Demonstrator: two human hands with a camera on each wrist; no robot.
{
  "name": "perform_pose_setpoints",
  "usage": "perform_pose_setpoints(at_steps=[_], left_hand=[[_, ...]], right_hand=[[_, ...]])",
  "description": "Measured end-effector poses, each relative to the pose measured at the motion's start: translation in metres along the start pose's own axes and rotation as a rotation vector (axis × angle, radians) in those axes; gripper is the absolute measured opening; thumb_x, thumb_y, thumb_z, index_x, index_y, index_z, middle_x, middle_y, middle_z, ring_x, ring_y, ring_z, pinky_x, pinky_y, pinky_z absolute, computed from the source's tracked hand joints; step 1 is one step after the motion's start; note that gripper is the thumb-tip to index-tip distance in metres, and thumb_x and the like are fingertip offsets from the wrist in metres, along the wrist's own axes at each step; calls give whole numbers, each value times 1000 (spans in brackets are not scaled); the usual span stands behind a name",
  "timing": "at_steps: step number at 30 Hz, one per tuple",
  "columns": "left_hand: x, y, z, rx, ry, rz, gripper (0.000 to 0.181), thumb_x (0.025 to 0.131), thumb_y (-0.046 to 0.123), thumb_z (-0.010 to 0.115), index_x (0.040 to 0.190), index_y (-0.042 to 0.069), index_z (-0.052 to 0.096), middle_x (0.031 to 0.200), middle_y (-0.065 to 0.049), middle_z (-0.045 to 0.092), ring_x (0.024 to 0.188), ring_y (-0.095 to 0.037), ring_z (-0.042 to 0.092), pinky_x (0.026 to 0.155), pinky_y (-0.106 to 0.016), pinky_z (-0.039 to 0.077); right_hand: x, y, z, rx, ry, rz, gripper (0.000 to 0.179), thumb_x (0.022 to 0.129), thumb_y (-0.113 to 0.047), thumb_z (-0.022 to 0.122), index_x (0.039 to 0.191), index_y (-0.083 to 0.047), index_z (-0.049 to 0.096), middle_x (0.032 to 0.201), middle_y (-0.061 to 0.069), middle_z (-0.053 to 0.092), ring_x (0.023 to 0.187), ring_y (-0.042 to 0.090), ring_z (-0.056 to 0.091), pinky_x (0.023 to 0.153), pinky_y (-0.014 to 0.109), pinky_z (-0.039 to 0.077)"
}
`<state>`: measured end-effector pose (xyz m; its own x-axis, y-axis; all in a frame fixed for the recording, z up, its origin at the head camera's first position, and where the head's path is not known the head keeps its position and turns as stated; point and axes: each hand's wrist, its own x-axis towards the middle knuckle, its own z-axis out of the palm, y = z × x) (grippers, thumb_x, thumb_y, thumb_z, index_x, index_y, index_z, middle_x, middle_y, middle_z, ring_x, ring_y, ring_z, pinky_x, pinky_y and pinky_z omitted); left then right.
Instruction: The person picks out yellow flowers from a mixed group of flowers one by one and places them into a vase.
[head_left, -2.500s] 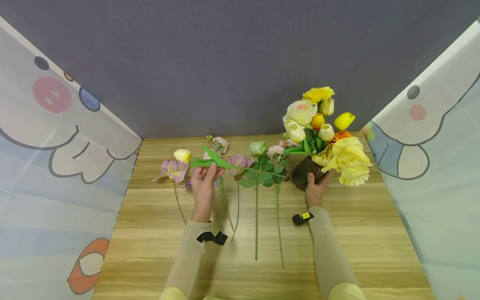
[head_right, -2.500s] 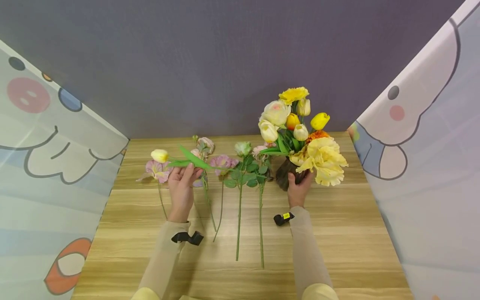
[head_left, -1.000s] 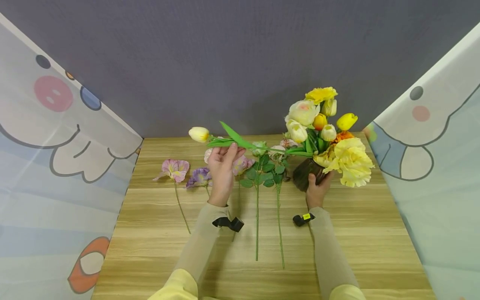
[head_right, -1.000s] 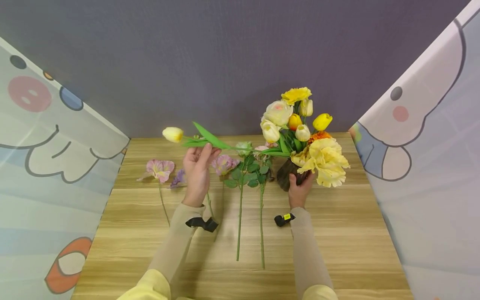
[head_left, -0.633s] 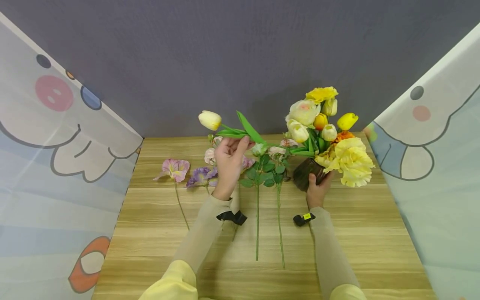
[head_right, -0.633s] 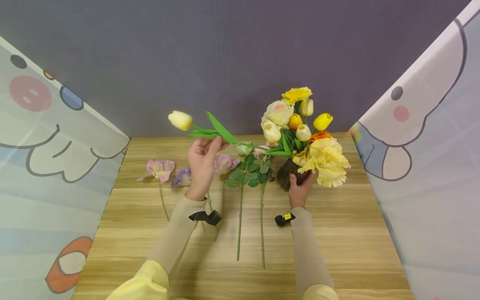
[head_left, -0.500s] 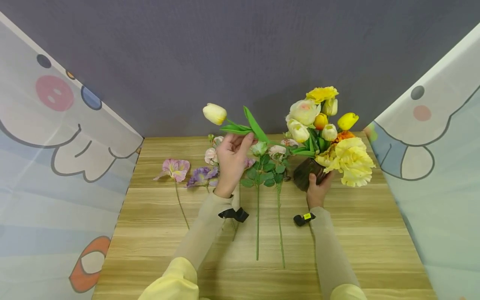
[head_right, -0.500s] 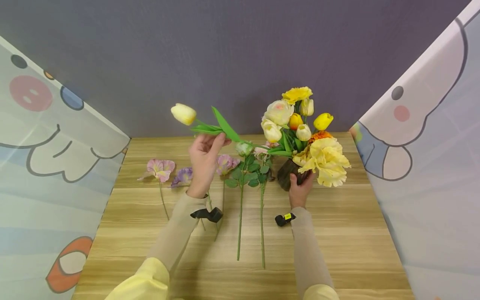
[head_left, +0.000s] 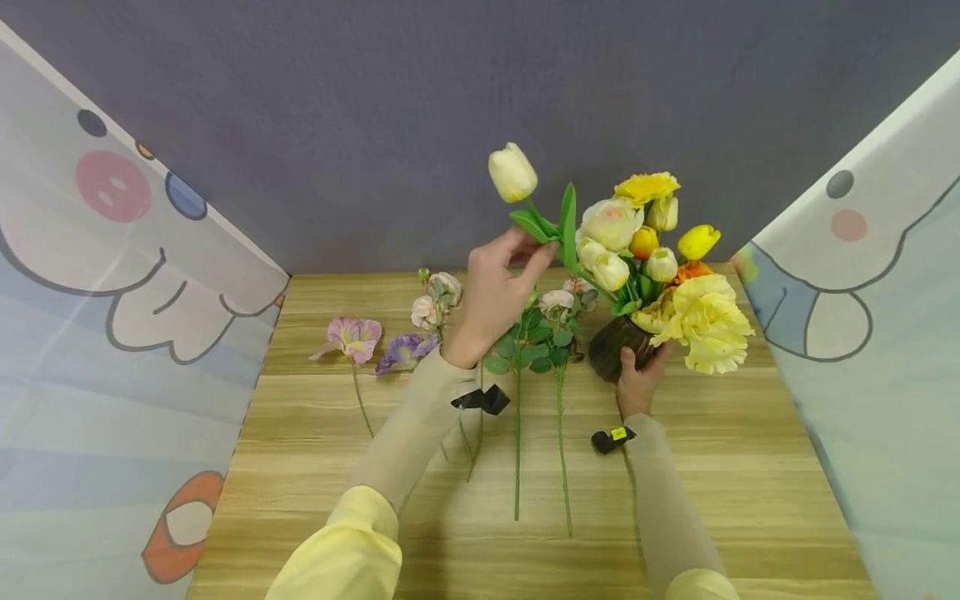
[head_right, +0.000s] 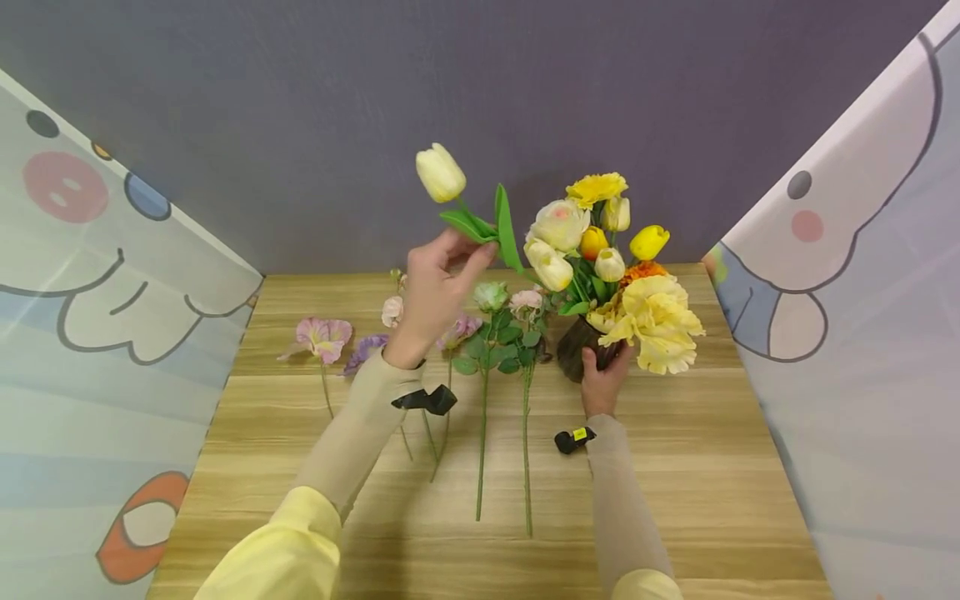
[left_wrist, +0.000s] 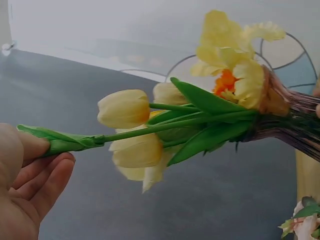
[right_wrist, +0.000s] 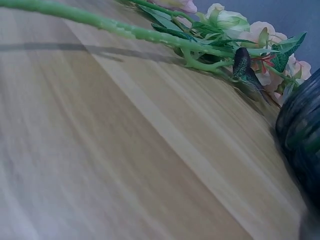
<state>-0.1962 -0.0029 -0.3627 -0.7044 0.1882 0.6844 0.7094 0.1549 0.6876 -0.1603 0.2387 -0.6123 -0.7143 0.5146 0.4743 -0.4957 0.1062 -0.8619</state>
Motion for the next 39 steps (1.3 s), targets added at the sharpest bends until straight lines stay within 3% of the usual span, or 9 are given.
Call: perform_pose_setpoints(at_steps=[8,13,24,33,39], left_hand=[[-6,-9,16,21,-65,5,10,98,2,69,103,-6,73,93,-17,76,85,-26,75,82,-19,58],[-10,-14,28,18,-65,-31,10,99,3,68,103,-5,73,93,-16,76,85,-25,75,82,-17,57],[-35,-35,65,106,-228,-192,17,101,11,68,106,-3,75,95,-14,77,86,-22,76,79,-12,56],[-47,-49,86,99,-216,-234,18,101,15,70,104,-1,77,97,-13,78,88,-21,76,80,-14,56],[-51,-52,95,46,-149,-248,18,100,14,71,103,-2,78,95,-14,78,85,-20,77,76,-11,56]], right_hand=[[6,-2,-8,-12,-74,-20,95,89,-43,81,158,2,33,160,14,40,151,23,33,127,36,21],[6,-3,-7,-16,-44,-21,96,87,-46,82,156,2,35,157,10,43,149,20,36,125,33,23],[3,-5,0,-26,-25,-1,96,86,-50,81,155,0,38,155,7,45,148,19,37,124,32,24],[5,-4,0,-17,-30,-34,98,85,-52,81,155,1,37,157,10,44,149,21,36,125,35,23],[5,0,-1,-1,-26,-40,97,84,-52,82,155,-1,39,155,7,46,147,22,38,124,35,24]])
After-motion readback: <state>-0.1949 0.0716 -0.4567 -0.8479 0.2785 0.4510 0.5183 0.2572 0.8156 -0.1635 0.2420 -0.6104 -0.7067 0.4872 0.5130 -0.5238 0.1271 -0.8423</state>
